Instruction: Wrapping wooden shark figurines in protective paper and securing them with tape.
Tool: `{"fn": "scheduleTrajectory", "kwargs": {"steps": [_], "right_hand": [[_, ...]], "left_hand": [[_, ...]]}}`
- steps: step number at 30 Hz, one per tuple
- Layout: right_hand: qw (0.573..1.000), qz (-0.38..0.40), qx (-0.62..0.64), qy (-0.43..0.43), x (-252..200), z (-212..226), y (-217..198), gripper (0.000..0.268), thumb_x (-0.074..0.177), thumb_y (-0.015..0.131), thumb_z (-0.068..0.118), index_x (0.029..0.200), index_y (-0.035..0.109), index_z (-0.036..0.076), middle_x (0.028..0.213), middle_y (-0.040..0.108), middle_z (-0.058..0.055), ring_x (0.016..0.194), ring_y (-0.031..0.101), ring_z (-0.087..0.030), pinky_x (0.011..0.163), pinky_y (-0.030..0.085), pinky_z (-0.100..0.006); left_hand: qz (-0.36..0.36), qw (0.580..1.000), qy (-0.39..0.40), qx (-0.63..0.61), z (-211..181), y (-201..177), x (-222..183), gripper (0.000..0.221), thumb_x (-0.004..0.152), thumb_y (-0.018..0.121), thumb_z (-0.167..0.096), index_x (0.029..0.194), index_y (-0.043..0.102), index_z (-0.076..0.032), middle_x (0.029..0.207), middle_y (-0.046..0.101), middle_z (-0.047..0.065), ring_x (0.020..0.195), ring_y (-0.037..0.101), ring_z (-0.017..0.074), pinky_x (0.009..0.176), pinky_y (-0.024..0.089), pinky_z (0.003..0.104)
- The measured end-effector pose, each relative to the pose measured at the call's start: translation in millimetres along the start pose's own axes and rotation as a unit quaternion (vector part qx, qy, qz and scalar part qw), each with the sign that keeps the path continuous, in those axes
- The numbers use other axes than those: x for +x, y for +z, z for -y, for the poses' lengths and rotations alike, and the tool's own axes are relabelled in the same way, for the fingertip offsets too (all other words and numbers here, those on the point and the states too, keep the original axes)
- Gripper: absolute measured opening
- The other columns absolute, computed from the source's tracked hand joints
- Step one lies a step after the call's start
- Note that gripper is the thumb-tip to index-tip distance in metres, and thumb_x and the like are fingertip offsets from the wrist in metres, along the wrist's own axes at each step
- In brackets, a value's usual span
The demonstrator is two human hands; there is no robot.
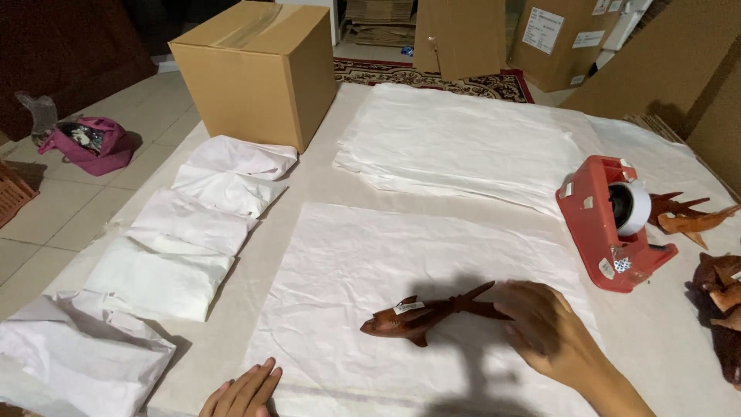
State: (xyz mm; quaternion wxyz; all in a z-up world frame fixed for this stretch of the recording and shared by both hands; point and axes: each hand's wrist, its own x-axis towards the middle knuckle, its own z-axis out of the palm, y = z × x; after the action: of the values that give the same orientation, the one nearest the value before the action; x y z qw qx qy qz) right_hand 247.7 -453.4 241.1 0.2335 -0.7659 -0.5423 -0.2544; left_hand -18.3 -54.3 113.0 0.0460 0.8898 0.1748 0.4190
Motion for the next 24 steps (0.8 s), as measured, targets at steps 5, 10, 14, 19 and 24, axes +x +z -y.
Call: {"fn": "scheduleTrajectory", "kwargs": {"steps": [5,10,14,19,24], "right_hand": [[0.986,0.109,0.084,0.099,5,5,6,0.051,0.091,0.07,0.032,0.139,0.062,0.017,0.156,0.049,-0.004,0.141,0.053,-0.024,0.113,0.047,-0.041],[0.944,0.177,0.123,0.248,-7,0,21,0.046,0.095,0.061,0.018,0.14,0.063,0.028,0.158,0.049,0.011,0.133,0.061,-0.009,0.11,0.052,-0.031],[0.993,0.114,-0.019,-0.011,-6,0,16,0.066,0.08,0.058,-0.008,0.145,0.051,0.007,0.163,0.038,-0.012,0.125,0.057,-0.027,0.089,0.054,-0.041],[0.985,0.1,0.104,0.091,-10,2,15,0.074,0.068,0.05,-0.022,0.134,0.058,0.011,0.161,0.046,-0.008,0.102,0.058,-0.025,0.078,0.057,-0.033],[0.983,-0.039,0.15,0.1,-7,9,16,0.047,0.083,0.05,-0.017,0.121,0.067,0.006,0.126,0.075,-0.012,0.114,0.075,-0.029,0.092,0.064,-0.034]], "left_hand": [[0.006,1.0,0.01,0.0,8,5,-4,0.062,0.107,0.017,-0.043,0.112,0.078,-0.034,0.125,0.074,-0.015,0.116,0.068,0.0053,0.097,0.045,0.026],[0.01,1.0,0.028,0.002,16,11,-8,0.064,0.107,0.015,-0.045,0.112,0.078,-0.035,0.125,0.074,-0.015,0.114,0.069,0.0049,0.093,0.046,0.025],[0.0,0.999,0.037,0.024,22,22,-14,0.06,0.108,0.017,-0.041,0.114,0.076,-0.036,0.125,0.073,-0.015,0.115,0.069,0.006,0.093,0.047,0.028],[-0.049,0.991,0.119,0.041,47,44,-27,0.039,0.102,0.04,-0.021,0.118,0.073,-0.035,0.126,0.072,-0.015,0.111,0.069,0.0062,0.098,0.04,0.027],[-0.005,0.992,0.11,0.057,51,44,-31,0.038,0.093,0.05,-0.02,0.118,0.072,-0.039,0.13,0.069,-0.019,0.116,0.066,0.0039,0.096,0.042,0.029]]}}
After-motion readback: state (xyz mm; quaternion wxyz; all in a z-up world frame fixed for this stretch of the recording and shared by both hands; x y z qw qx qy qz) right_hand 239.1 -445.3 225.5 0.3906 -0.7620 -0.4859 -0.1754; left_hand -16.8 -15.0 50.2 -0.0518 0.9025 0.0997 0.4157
